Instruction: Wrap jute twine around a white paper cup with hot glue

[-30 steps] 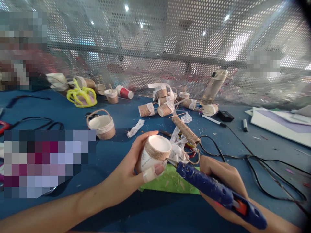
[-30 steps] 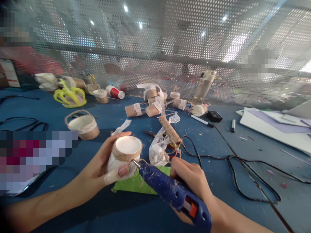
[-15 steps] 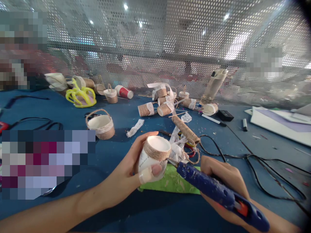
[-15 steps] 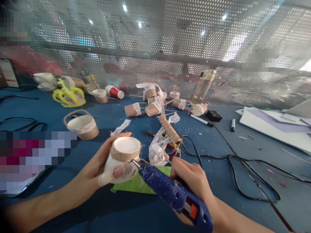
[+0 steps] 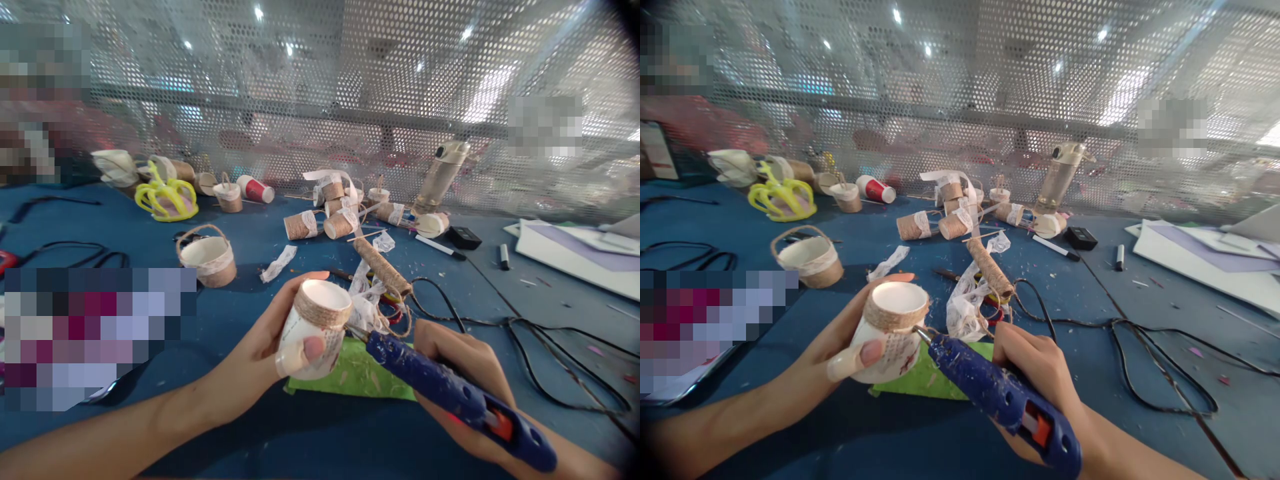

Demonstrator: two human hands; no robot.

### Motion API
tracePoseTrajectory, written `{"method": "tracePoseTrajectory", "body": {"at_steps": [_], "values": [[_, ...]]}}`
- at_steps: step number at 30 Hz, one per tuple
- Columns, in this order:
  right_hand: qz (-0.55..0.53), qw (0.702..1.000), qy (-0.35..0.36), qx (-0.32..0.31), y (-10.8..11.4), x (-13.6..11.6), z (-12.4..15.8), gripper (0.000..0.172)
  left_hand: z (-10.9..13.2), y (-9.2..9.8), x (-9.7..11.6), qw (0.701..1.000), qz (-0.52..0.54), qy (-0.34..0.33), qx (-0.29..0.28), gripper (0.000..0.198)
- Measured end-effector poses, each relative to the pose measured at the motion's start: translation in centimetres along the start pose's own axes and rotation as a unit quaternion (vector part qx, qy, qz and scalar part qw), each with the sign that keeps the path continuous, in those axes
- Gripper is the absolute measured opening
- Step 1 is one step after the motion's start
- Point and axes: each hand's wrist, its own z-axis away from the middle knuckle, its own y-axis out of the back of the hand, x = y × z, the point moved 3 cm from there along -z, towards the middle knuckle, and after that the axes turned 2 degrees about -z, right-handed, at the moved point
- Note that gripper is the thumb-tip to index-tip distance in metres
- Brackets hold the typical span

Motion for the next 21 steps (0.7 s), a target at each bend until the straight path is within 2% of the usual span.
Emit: {"method": "tracePoseTrajectory", "body": {"at_steps": [9, 21], "values": [[-0.002, 1.0, 0.011, -0.002, 0.07, 0.02, -0.05, 0.032, -0.34, 0.15, -0.23, 0.999, 0.031, 0.002, -0.017, 0.059], [-0.026, 0.999, -0.03, -0.005, 0.02, 0.51, 0.5, 0.029, -0.41, 0.33, -0.19, 0.999, 0.021, 0.023, -0.018, 0.062]]}}
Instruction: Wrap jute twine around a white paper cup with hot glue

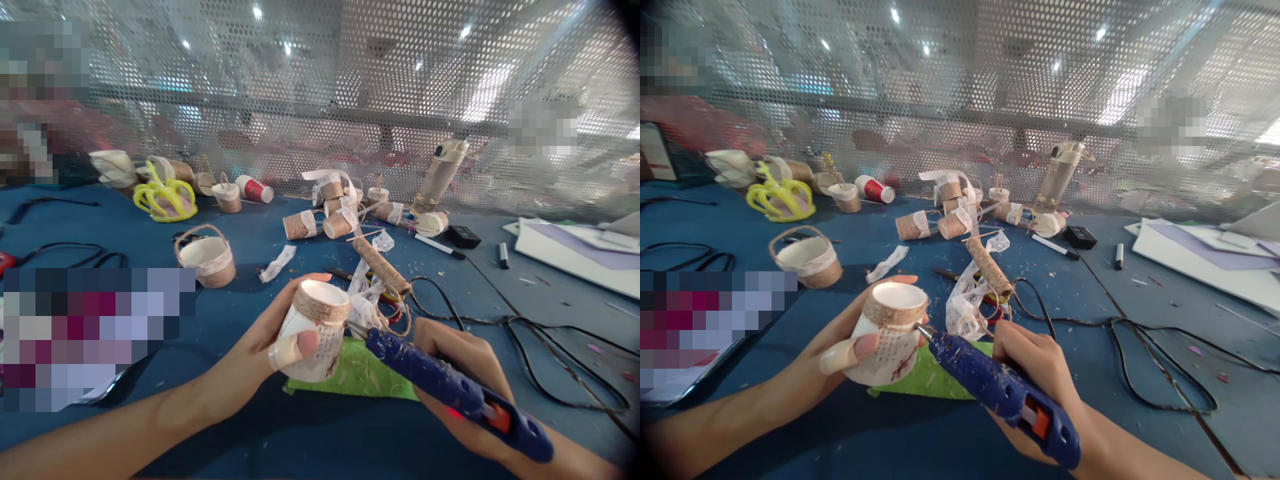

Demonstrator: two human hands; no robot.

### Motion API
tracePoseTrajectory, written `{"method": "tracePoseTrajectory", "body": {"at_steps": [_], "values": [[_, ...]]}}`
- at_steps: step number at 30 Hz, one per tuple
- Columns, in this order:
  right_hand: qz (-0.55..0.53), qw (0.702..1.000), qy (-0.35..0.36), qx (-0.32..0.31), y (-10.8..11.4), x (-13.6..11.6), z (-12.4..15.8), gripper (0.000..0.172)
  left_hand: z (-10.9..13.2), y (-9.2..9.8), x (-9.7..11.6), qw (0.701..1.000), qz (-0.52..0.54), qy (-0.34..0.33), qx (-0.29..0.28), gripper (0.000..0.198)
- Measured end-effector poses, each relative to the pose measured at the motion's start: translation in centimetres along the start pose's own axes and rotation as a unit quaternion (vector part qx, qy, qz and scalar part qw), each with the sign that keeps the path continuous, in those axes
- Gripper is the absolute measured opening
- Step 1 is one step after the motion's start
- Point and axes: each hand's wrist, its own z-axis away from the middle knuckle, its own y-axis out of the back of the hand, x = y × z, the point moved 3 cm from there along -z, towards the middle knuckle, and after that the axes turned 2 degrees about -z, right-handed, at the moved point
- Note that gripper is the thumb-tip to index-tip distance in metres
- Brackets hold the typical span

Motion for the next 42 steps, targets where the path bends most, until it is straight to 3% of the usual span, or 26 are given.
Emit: {"method": "tracePoseTrajectory", "body": {"at_steps": [8, 14, 20, 26, 34, 42], "values": [[-0.028, 0.999, -0.021, 0.041, 0.0, -0.2, -0.7, 0.026, -0.1, 0.1, -0.1, 0.999, 0.038, 0.011, -0.001, 0.062], [-0.087, 0.989, -0.026, 0.117, 0.0, -0.7, -1.3, 0.013, -0.1, -0.4, -0.4, 0.999, 0.052, 0.01, -0.008, 0.058], [-0.205, 0.972, -0.083, 0.083, -1.3, -0.7, -2.0, 0.036, -0.4, -1.3, -1.0, 0.996, 0.072, 0.03, -0.03, 0.053], [-0.289, 0.948, -0.117, 0.06, -2.4, -0.2, -2.4, 0.026, -0.4, -2.3, -1.0, 0.995, 0.071, 0.038, -0.06, 0.051], [-0.234, 0.965, -0.09, 0.071, -1.9, -0.7, -2.3, 0.016, -0.6, -2.1, -1.2, 0.997, 0.055, 0.046, -0.035, 0.056], [-0.264, 0.955, -0.12, 0.067, -2.0, -0.6, -2.1, 0.015, -0.7, -2.0, -0.7, 1.0, 0.003, 0.021, 0.004, 0.055]]}}
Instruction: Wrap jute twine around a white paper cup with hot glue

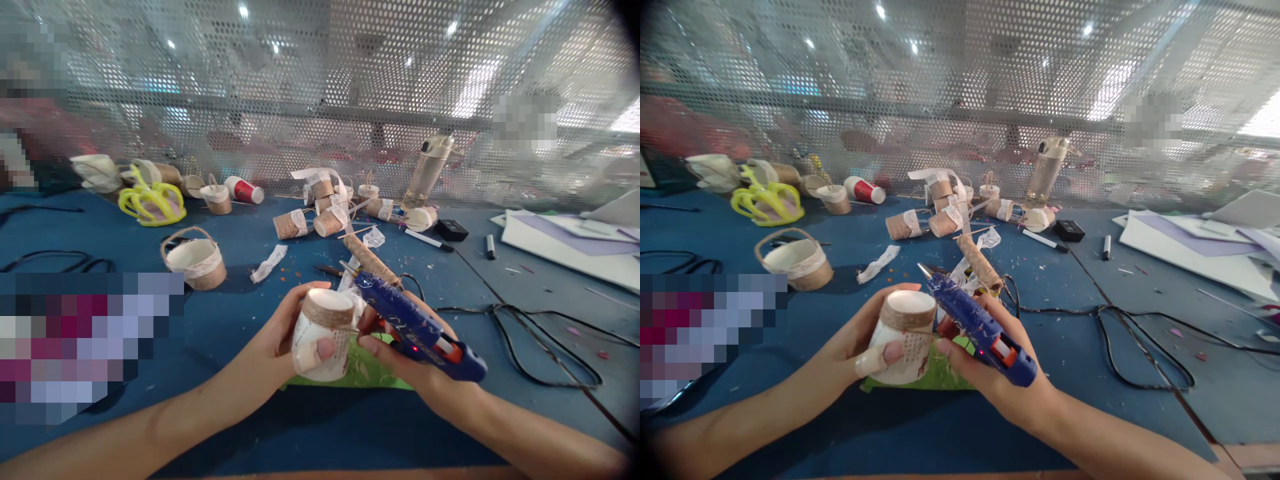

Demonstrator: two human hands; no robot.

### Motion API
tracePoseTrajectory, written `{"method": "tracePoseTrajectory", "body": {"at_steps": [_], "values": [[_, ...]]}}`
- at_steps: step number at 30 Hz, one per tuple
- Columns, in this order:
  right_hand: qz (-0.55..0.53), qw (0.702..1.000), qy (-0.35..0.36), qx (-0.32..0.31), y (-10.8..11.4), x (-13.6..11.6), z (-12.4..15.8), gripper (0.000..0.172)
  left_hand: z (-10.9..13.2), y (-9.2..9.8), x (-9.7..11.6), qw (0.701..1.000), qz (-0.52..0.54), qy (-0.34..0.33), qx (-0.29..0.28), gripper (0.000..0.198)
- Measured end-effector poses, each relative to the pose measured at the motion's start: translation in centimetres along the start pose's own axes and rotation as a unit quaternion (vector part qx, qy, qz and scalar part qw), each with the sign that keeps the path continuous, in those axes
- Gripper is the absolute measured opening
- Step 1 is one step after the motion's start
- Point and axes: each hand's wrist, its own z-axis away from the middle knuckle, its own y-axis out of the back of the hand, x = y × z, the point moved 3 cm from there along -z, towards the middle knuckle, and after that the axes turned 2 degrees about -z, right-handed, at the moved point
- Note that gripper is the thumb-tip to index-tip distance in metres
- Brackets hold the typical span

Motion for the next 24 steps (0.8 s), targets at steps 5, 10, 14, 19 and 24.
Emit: {"method": "tracePoseTrajectory", "body": {"at_steps": [5, 10, 14, 19, 24], "values": [[0.025, 0.999, 0.014, 0.039, 0.2, 0.5, -0.2, 0.011, 0.1, 0.1, 0.0, 0.999, -0.025, -0.01, 0.022, 0.054], [0.016, 0.999, -0.002, 0.05, 0.1, -0.1, -0.6, 0.011, 0.0, 0.0, -0.1, 0.999, -0.032, -0.03, 0.031, 0.054], [0.019, 0.999, 0.004, 0.029, 0.1, -0.3, -0.5, 0.01, -0.2, 0.1, -0.1, 0.998, -0.045, -0.023, 0.038, 0.055], [0.045, 0.997, 0.046, 0.029, 0.1, -0.5, 0.2, 0.016, -0.2, 0.3, 0.1, 0.996, -0.059, -0.033, 0.05, 0.052], [0.043, 0.993, 0.082, 0.07, -0.2, -1.4, 0.4, 0.021, -0.1, 0.3, 0.0, 0.995, -0.077, -0.029, 0.057, 0.051]]}}
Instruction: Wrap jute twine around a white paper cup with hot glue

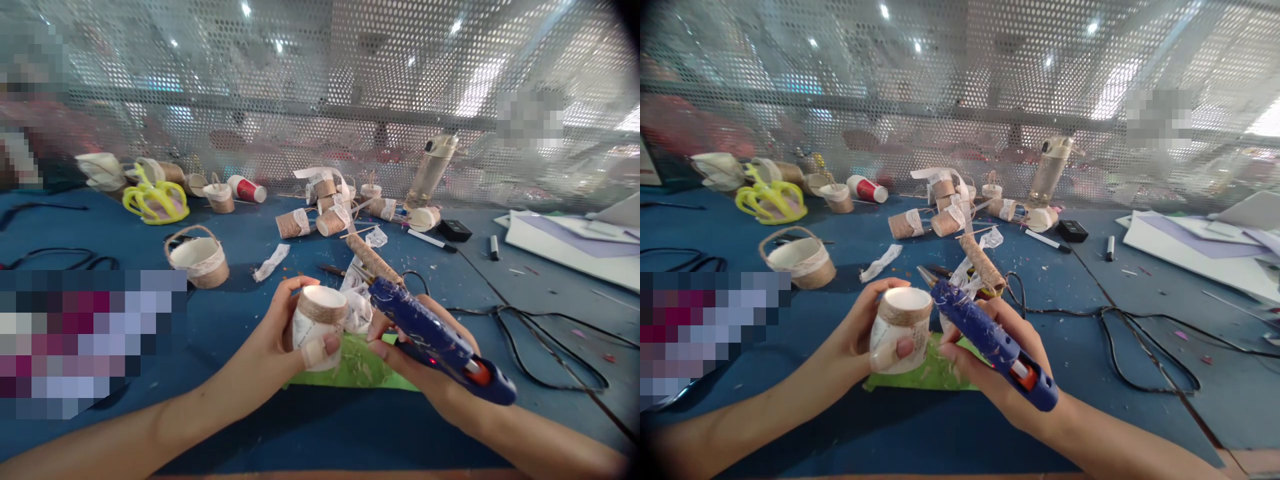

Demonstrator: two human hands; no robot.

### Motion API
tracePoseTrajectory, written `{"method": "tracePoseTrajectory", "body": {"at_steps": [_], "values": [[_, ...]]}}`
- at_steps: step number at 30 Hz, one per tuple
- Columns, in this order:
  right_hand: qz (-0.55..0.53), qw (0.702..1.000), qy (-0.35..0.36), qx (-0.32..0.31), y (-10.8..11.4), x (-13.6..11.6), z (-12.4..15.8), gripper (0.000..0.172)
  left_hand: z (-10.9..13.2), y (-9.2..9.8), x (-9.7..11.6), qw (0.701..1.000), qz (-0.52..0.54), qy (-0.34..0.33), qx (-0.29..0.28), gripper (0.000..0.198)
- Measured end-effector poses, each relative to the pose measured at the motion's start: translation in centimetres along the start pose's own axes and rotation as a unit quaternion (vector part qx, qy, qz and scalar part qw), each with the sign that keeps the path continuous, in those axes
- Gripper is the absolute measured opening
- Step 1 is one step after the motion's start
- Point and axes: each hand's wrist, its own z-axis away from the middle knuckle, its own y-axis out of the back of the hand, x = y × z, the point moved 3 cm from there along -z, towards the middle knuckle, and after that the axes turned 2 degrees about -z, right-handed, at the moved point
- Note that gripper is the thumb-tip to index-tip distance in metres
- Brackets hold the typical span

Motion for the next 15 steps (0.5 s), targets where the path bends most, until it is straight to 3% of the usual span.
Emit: {"method": "tracePoseTrajectory", "body": {"at_steps": [3, 15], "values": [[-0.012, 1.0, 0.001, 0.018, 0.12, -0.23, -0.16, 0.024, 0.05, -0.02, 0.03, 1.0, -0.002, 0.004, -0.005, 0.051], [0.026, 0.999, -0.04, -0.014, 0.56, 0.69, -0.47, 0.01, 0.28, 0.03, -0.08, 0.999, 0.031, 0.032, -0.023, 0.053]]}}
